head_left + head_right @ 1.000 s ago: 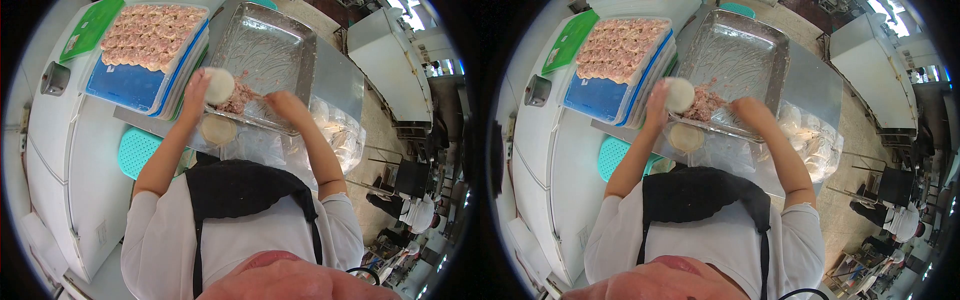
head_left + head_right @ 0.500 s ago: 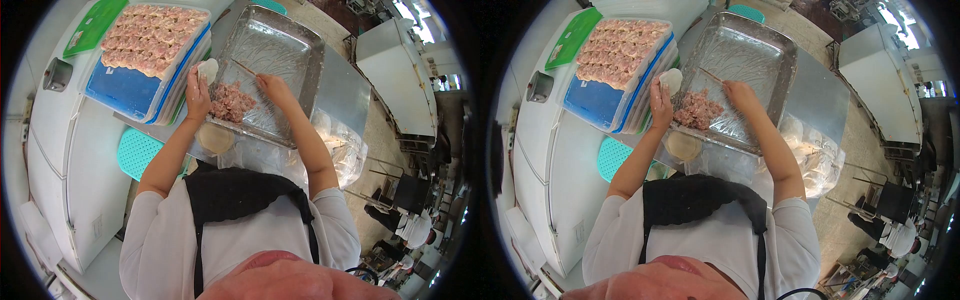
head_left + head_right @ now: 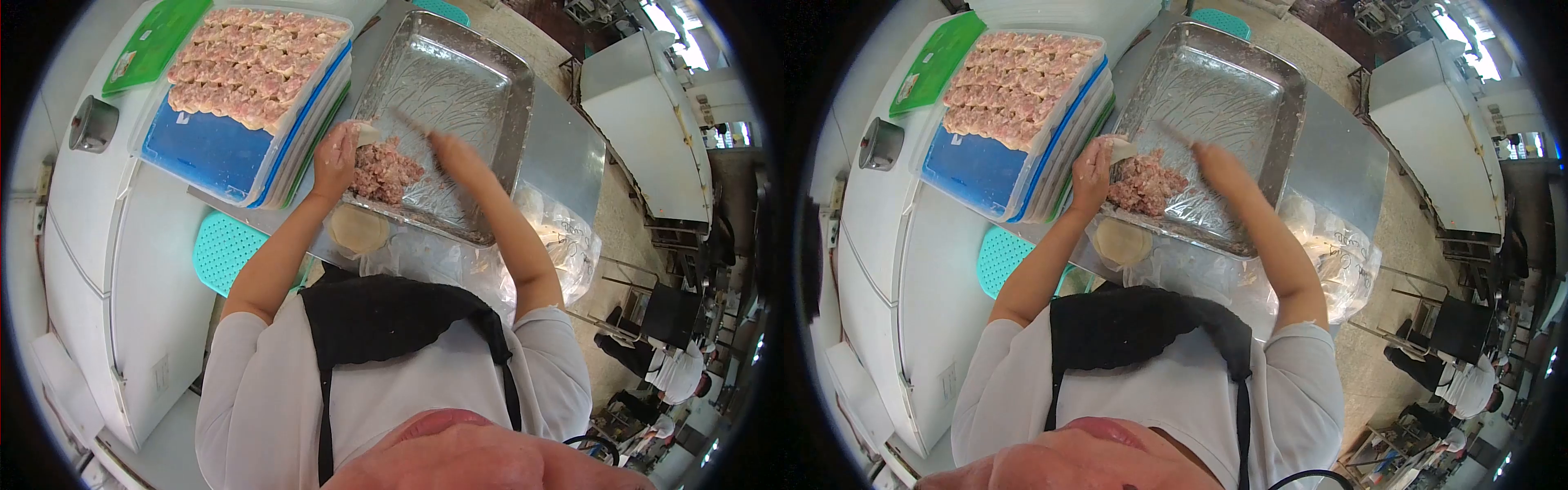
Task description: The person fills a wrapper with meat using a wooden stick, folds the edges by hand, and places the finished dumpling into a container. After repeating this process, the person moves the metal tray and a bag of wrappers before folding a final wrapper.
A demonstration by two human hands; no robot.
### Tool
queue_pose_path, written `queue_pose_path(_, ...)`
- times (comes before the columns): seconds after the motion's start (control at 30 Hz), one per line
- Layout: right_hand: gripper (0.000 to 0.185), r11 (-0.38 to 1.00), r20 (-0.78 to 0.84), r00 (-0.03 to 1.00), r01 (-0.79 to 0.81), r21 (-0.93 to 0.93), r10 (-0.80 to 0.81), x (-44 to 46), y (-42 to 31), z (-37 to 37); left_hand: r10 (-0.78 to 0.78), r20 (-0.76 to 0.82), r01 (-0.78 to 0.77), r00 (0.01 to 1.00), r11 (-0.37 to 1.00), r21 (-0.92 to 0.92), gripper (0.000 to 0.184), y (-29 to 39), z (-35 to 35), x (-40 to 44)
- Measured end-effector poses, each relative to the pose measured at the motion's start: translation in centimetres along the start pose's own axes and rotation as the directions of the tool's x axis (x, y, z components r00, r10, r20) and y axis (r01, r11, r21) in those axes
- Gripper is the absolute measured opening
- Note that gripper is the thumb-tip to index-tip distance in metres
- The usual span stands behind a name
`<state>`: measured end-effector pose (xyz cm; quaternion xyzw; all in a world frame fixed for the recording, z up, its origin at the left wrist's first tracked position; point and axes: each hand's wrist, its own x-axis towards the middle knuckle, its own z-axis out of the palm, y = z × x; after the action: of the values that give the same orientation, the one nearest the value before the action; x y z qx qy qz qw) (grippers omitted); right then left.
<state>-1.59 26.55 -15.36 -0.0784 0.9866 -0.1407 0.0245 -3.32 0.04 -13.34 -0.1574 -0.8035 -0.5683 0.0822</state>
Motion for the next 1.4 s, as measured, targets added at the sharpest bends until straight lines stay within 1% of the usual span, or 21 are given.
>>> queue_pose_path(0.03, 0.027, 0.99, 0.118, 0.988, 0.083, 0.115, -0.096, -1.0, -0.9, 0.1, -0.03, 0.017, 0.03, 0.999, 0.999, -0.022, 0.02, -0.4, 0.0, -0.1)
queue_pose_path(0.1, 0.026, 0.99, 0.184, 0.977, 0.086, 0.109, -0.105, -1.8, -1.6, -1.8, -0.061, 0.035, 0.063, 0.997, 0.997, -0.047, 0.021, -0.9, 0.1, -0.1)
queue_pose_path(0.13, 0.027, 0.99, 0.25, 0.961, 0.089, 0.107, -0.113, -2.2, -1.7, -2.6, -0.014, -0.045, 0.009, 0.999, 0.993, -0.116, 0.024, -0.9, 0.3, -0.2)
queue_pose_path(0.17, 0.028, 0.971, 0.151, 0.964, 0.202, 0.127, -0.22, -1.2, 0.2, -2.1, 0.027, -0.127, -0.05, 0.992, 0.982, -0.182, 0.026, -0.9, 0.5, -0.3)
queue_pose_path(0.2, 0.028, 0.973, 0.151, 0.965, 0.198, 0.122, -0.215, -0.5, 0.3, -1.9, 0.029, -0.125, -0.052, 0.992, 0.981, -0.187, 0.026, -0.6, 0.5, -0.2)
queue_pose_path(0.27, 0.025, 0.995, -0.094, 0.994, 0.057, 0.083, -0.049, 0.6, -0.8, -1.3, 0.074, -0.17, -0.106, 0.983, 0.975, -0.193, 0.031, 0.1, 0.5, 0.1)
queue_pose_path(0.37, 0.022, 0.985, 0.007, 0.986, 0.166, -0.054, -0.165, -1.5, -4.2, -0.3, 0.133, -0.116, -0.145, 0.984, 0.985, -0.098, 0.033, -0.2, 0.4, 0.2)
queue_pose_path(0.47, 0.021, 0.982, 0.161, 0.97, 0.187, -0.016, -0.182, -3.3, -4.9, -4.9, 0.156, -0.09, -0.164, 0.984, 0.983, -0.085, 0.033, -0.5, 0.4, 0.3)
queue_pose_path(0.5, 0.021, 0.984, 0.162, 0.972, 0.178, -0.021, -0.172, -3.6, -4.0, -4.9, 0.157, -0.085, -0.165, 0.984, 0.982, -0.095, 0.033, -0.5, 0.4, 0.3)
queue_pose_path(0.57, 0.022, 0.996, -0.026, 0.999, -0.033, -0.083, 0.031, -3.5, -2.2, -4.2, 0.132, -0.09, -0.142, 0.987, 0.982, -0.125, 0.034, -0.5, 0.4, 0.2)
queue_pose_path(0.6, 0.022, 0.995, -0.03, 0.999, -0.04, -0.088, 0.038, -4.3, -3.2, -3.9, 0.136, -0.087, -0.147, 0.987, 0.98, -0.132, 0.034, -0.6, 0.5, 0.2)
queue_pose_path(0.67, 0.022, 0.988, 0.137, 0.99, 0.054, -0.147, -0.034, -5.9, -6.0, -3.2, 0.184, -0.118, -0.195, 0.976, 0.977, -0.082, 0.035, -1.0, 0.6, 0.4)
queue_pose_path(0.8, 0.023, 0.993, 0.075, 0.997, 0.002, -0.118, 0.007, -6.9, -2.0, -5.7, 0.168, -0.119, -0.181, 0.979, 0.977, -0.114, 0.036, -1.3, 0.7, 0.4)
queue_pose_path(0.83, 0.021, 0.978, -0.036, 0.996, -0.086, -0.188, 0.08, -7.0, -1.0, -6.0, 0.15, -0.122, -0.166, 0.981, 0.977, -0.133, 0.037, -1.3, 0.6, 0.4)
queue_pose_path(0.97, 0.019, 0.954, -0.049, 0.993, -0.118, -0.276, 0.109, -9.1, -3.0, -2.7, 0.143, -0.145, -0.166, 0.979, 0.973, -0.162, 0.037, -1.3, 0.5, 0.4)
queue_pose_path(1.03, 0.018, 0.966, 0.194, 0.977, -0.039, -0.255, 0.09, -9.9, -5.9, -5.2, 0.132, -0.132, -0.154, 0.982, 0.974, -0.168, 0.036, -1.4, 0.4, 0.4)
queue_pose_path(1.13, 0.018, 0.923, 0.033, 0.975, -0.197, -0.329, 0.22, -10.0, -3.7, -6.2, 0.142, -0.121, -0.161, 0.982, 0.972, -0.168, 0.036, -1.4, 0.5, 0.3)
queue_pose_path(1.17, 0.017, 0.943, -0.044, 0.983, -0.182, -0.278, 0.176, -11.0, -4.4, -4.9, 0.161, -0.126, -0.18, 0.979, 0.971, -0.16, 0.036, -1.4, 0.4, 0.3)
queue_pose_path(1.2, 0.017, 0.943, -0.049, 0.983, -0.184, -0.277, 0.178, -11.1, -6.3, -4.6, 0.166, -0.124, -0.185, 0.978, 0.97, -0.16, 0.036, -1.2, 0.3, 0.4)
queue_pose_path(1.3, 0.017, 0.957, 0.195, 0.973, -0.061, -0.284, 0.12, -10.9, -7.2, -4.6, 0.1, -0.108, -0.122, 0.989, 0.969, -0.215, 0.035, -0.7, 0.0, 0.6)
queue_pose_path(1.4, 0.017, 0.929, 0.039, 0.976, -0.191, -0.318, 0.214, -10.0, -2.2, -6.5, 0.028, -0.097, -0.053, 0.995, 0.965, -0.256, 0.035, -1.2, 0.1, 1.2)
